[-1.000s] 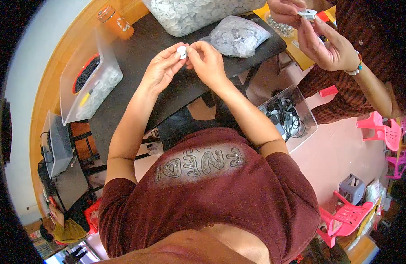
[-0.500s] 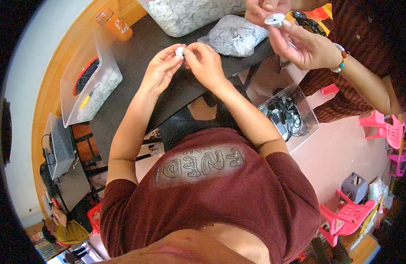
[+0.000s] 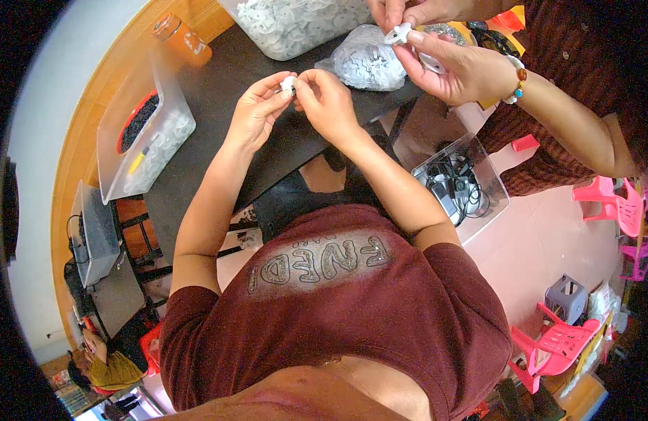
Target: The person assembles small white plastic components by hand, inserting black beads and small pins into them.
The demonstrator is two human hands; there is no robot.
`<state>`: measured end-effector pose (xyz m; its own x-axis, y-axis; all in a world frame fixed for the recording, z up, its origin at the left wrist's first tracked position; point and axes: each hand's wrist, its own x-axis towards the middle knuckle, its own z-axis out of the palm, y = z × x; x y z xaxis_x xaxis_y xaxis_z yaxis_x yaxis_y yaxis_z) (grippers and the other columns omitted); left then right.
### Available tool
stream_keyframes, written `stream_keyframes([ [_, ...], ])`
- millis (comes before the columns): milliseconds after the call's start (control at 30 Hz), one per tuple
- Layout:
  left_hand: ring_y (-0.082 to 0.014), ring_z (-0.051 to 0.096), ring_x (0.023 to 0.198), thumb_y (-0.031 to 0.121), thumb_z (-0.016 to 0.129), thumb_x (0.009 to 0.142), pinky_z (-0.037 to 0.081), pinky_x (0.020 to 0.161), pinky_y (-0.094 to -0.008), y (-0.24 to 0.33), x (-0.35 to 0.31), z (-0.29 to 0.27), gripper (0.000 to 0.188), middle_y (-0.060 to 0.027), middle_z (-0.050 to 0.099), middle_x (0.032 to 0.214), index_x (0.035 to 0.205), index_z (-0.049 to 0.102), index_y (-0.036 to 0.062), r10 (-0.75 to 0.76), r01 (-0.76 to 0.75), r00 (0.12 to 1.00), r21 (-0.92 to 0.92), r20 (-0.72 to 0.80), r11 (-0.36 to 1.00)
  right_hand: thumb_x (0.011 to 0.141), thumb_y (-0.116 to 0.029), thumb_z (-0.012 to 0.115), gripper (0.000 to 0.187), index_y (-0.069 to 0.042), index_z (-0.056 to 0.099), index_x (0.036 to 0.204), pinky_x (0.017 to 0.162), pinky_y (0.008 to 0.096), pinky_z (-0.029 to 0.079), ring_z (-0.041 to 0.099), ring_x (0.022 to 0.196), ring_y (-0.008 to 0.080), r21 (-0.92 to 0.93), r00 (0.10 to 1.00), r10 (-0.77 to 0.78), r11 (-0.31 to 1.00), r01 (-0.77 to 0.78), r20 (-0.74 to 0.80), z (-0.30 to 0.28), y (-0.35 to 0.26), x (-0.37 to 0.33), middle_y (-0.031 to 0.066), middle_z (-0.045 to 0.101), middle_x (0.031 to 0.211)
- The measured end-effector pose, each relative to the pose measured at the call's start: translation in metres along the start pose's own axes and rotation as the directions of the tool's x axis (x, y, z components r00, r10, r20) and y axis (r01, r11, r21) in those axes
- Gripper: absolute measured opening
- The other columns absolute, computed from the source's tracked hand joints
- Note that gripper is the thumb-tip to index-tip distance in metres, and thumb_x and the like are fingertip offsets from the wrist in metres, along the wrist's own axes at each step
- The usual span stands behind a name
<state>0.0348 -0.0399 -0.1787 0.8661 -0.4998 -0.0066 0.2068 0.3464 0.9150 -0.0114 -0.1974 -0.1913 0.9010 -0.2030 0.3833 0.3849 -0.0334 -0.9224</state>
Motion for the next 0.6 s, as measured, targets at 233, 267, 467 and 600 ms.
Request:
stream_keyframes([
  [233, -0.0184, 0.063, 0.111, 0.001, 0.066, 0.089, 0.052, 0.098, -0.0301, -0.0012, -0.0006, 0.0012, 0.036, -0.012, 0.063, 0.123, 0.125, 0.059, -0.0004, 0.017, -0.017, 1.0, -0.025, 0.007, 1.0, 0.098, -0.014, 0.06, 0.016, 0.002, 0.06, 0.1, 0.063, 0.0238, 0.053, 0.065, 0.069, 0.0099, -0.037, 1.0, 0.022, 0.999, -0.021, 0.022, -0.0003, 0.0015, 0.0006, 0.0044, 0.066, 0.082],
  [267, -0.0184, 0.063, 0.111, 0.001, 0.066, 0.09, 0.052, 0.098, -0.03, -0.0016, -0.0005, 0.0011, 0.036, -0.0121, 0.063, 0.124, 0.125, 0.059, -0.0004, 0.026, -0.025, 1.0, -0.023, 0.017, 0.999, 0.098, -0.015, 0.06, 0.017, 0.002, 0.061, 0.1, 0.063, 0.0236, 0.053, 0.065, 0.069, 0.0099, -0.056, 0.999, 0.037, 0.998, -0.037, 0.015, -0.0002, 0.0014, 0.0009, 0.0045, 0.067, 0.082],
  [467, -0.0178, 0.063, 0.11, 0.001, 0.067, 0.089, 0.053, 0.097, -0.0298, -0.0014, -0.0001, -0.0008, 0.036, -0.0114, 0.064, 0.123, 0.125, 0.059, 0.0001, 0.034, -0.033, 0.999, -0.024, 0.025, 0.999, 0.096, -0.019, 0.062, 0.019, 0.0, 0.065, 0.098, 0.062, 0.0237, 0.052, 0.066, 0.068, 0.0105, -0.12, 0.997, 0.071, 0.991, -0.066, 0.037, -0.0009, -0.0031, 0.0026, 0.0051, 0.069, 0.081],
  [600, -0.0175, 0.063, 0.109, 0.002, 0.067, 0.089, 0.052, 0.096, -0.0303, -0.0026, 0.0004, -0.0015, 0.036, -0.0112, 0.064, 0.122, 0.124, 0.06, 0.0003, 0.037, -0.037, 0.999, 0.023, 0.02, 0.999, 0.096, -0.019, 0.062, 0.019, 0.0, 0.065, 0.099, 0.062, 0.0239, 0.052, 0.066, 0.067, 0.0108, -0.097, 0.997, 0.072, 0.993, -0.07, 0.024, -0.0001, -0.0017, 0.0021, 0.0049, 0.069, 0.081],
])
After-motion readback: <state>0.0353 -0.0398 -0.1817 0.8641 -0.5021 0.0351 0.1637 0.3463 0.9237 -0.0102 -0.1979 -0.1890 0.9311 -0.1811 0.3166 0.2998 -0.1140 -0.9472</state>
